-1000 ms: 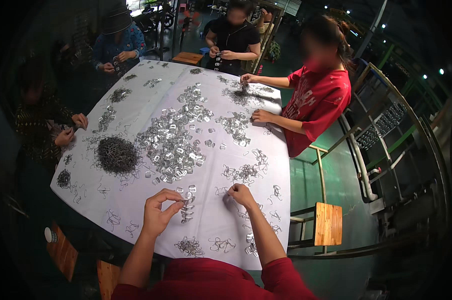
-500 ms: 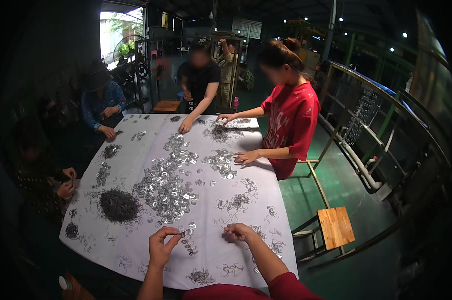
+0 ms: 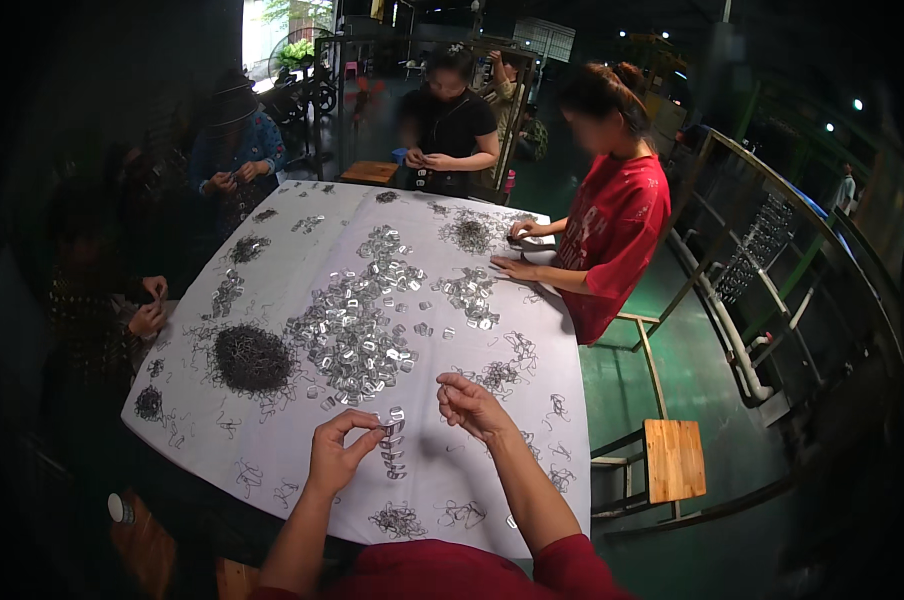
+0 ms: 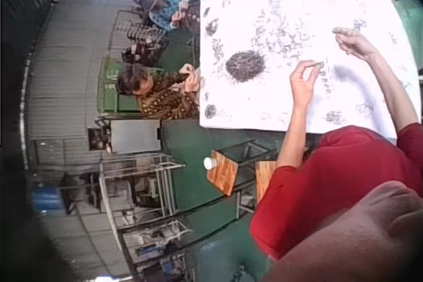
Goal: The person picks up metal components and wire hooks from a table and connects them into a vertical chain. They then hang the assembled chain onto a metal rack.
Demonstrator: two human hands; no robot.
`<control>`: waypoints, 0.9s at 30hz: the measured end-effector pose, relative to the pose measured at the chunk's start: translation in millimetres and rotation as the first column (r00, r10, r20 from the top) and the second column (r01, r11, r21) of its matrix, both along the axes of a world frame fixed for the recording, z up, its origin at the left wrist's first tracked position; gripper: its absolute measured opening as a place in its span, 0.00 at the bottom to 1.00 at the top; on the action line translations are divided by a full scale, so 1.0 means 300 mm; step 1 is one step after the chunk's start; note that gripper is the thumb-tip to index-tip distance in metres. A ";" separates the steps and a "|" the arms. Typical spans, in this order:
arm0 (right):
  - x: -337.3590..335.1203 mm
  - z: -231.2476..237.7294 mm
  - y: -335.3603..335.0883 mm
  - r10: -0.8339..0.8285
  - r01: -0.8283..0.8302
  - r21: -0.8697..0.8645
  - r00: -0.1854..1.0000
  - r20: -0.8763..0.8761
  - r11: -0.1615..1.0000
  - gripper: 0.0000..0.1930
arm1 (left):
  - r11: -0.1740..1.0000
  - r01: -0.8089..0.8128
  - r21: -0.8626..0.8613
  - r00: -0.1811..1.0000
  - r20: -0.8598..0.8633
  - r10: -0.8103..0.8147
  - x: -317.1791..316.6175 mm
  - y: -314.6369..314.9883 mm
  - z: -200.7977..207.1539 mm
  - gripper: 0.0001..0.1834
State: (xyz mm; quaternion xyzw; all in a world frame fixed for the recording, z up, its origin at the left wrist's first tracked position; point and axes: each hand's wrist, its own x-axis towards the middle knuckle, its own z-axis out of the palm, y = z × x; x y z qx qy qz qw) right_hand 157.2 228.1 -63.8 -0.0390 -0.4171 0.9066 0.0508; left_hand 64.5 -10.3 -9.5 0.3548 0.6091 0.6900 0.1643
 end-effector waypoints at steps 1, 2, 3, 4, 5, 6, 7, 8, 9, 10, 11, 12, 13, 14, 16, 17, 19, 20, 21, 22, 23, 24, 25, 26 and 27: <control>0.002 0.092 -0.022 -0.047 0.043 0.132 0.999 0.026 0.990 0.14 | 1.000 0.022 0.000 1.000 0.005 -0.022 0.005 0.002 0.017 0.05; -0.003 0.134 -0.026 -0.059 0.056 0.209 0.998 0.007 0.976 0.14 | 0.999 0.040 -0.013 0.999 0.020 -0.040 0.008 0.011 0.019 0.05; -0.007 0.171 -0.026 -0.067 0.067 0.285 0.998 -0.012 0.956 0.13 | 0.998 0.056 -0.022 0.998 0.029 -0.055 0.006 0.026 0.020 0.05; -0.009 0.225 -0.041 -0.081 0.091 0.315 0.996 -0.045 0.945 0.12 | 0.997 0.069 -0.034 0.997 0.031 -0.068 0.007 0.035 0.035 0.05; -0.015 0.274 -0.063 -0.086 0.110 0.346 0.993 -0.085 0.932 0.11 | 0.995 0.087 -0.045 0.996 0.031 -0.086 0.007 0.031 0.053 0.04; -0.017 0.309 -0.084 -0.080 0.110 0.390 0.993 -0.092 0.914 0.11 | 0.993 0.107 -0.047 0.994 0.028 -0.106 0.008 0.026 0.069 0.04; -0.010 0.342 -0.098 -0.081 0.118 0.439 0.991 -0.102 0.891 0.11 | 0.994 0.096 -0.060 0.994 0.052 -0.093 0.013 0.025 0.076 0.04; -0.011 0.365 -0.114 -0.063 0.105 0.440 0.992 -0.109 0.892 0.11 | 0.993 0.104 -0.052 0.994 0.028 -0.102 0.013 0.019 0.084 0.04; -0.012 0.366 -0.118 -0.064 0.105 0.462 0.993 -0.103 0.880 0.10 | 0.992 0.120 -0.036 0.993 0.001 -0.120 0.009 0.023 0.086 0.05; -0.013 0.357 -0.119 -0.061 0.110 0.471 0.991 -0.118 0.875 0.09 | 0.993 0.113 -0.040 0.994 0.016 -0.112 0.009 0.024 0.091 0.05; -0.018 0.349 -0.122 -0.055 0.114 0.479 0.989 -0.135 0.870 0.08 | 0.990 0.129 -0.060 0.992 0.022 -0.128 0.010 0.020 0.101 0.05; -0.020 0.345 -0.125 -0.046 0.101 0.475 0.991 -0.124 0.874 0.08 | 0.986 0.147 -0.079 0.989 0.029 -0.145 0.011 0.016 0.109 0.05; -0.020 0.344 -0.128 -0.019 0.095 0.499 0.988 -0.156 0.861 0.06 | 0.987 0.139 -0.084 0.990 0.040 -0.136 0.012 0.011 0.114 0.05; -0.021 0.348 -0.131 0.011 0.092 0.526 0.982 -0.189 0.845 0.05 | 0.984 0.154 -0.090 0.988 0.028 -0.152 0.011 0.010 0.118 0.05; -0.017 0.365 -0.148 0.036 0.065 0.551 0.985 -0.170 0.832 0.05 | 0.982 0.162 -0.097 0.987 0.024 -0.160 0.007 0.009 0.125 0.05; -0.014 0.370 -0.154 0.050 0.052 0.577 0.986 -0.159 0.815 0.04 | 0.975 0.185 -0.121 0.983 0.035 -0.182 0.004 0.011 0.127 0.05; -0.017 0.376 -0.147 0.117 0.025 0.622 0.976 -0.186 0.782 0.04 | 0.969 0.201 -0.145 0.979 0.053 -0.195 0.002 0.011 0.134 0.05; -0.021 0.374 -0.141 0.177 0.014 0.667 0.960 -0.217 0.745 0.03 | 0.960 0.231 -0.155 0.973 0.058 -0.225 0.000 0.013 0.136 0.05; -0.027 0.371 -0.140 0.182 0.005 0.665 0.960 -0.211 0.747 0.03 | 0.951 0.261 -0.165 0.965 0.063 -0.254 -0.003 0.012 0.135 0.06; -0.034 0.367 -0.140 0.216 0.002 0.662 0.945 -0.247 0.749 0.03 | 0.952 0.255 -0.166 0.966 0.070 -0.247 -0.009 0.010 0.130 0.06; -0.038 0.367 -0.137 0.243 0.004 0.660 0.928 -0.283 0.751 0.03 | 0.937 0.305 -0.169 0.951 0.107 -0.290 -0.013 0.011 0.129 0.06; -0.047 0.363 -0.128 0.254 0.013 0.659 0.916 -0.309 0.752 0.04 | 0.920 0.354 -0.169 0.932 0.144 -0.332 -0.017 0.011 0.127 0.07; -0.055 0.363 -0.129 0.256 0.008 0.657 0.918 -0.305 0.754 0.04 | 0.920 0.353 -0.170 0.932 0.150 -0.330 -0.020 0.012 0.126 0.07; -0.063 0.360 -0.130 0.233 0.016 0.646 0.926 -0.298 0.763 0.05 | 0.946 0.306 -0.106 0.950 0.092 -0.297 -0.023 0.017 0.124 0.08; -0.073 0.357 -0.132 0.210 0.024 0.636 0.933 -0.290 0.772 0.05 | 0.965 0.260 -0.040 0.965 0.037 -0.258 -0.029 0.020 0.121 0.10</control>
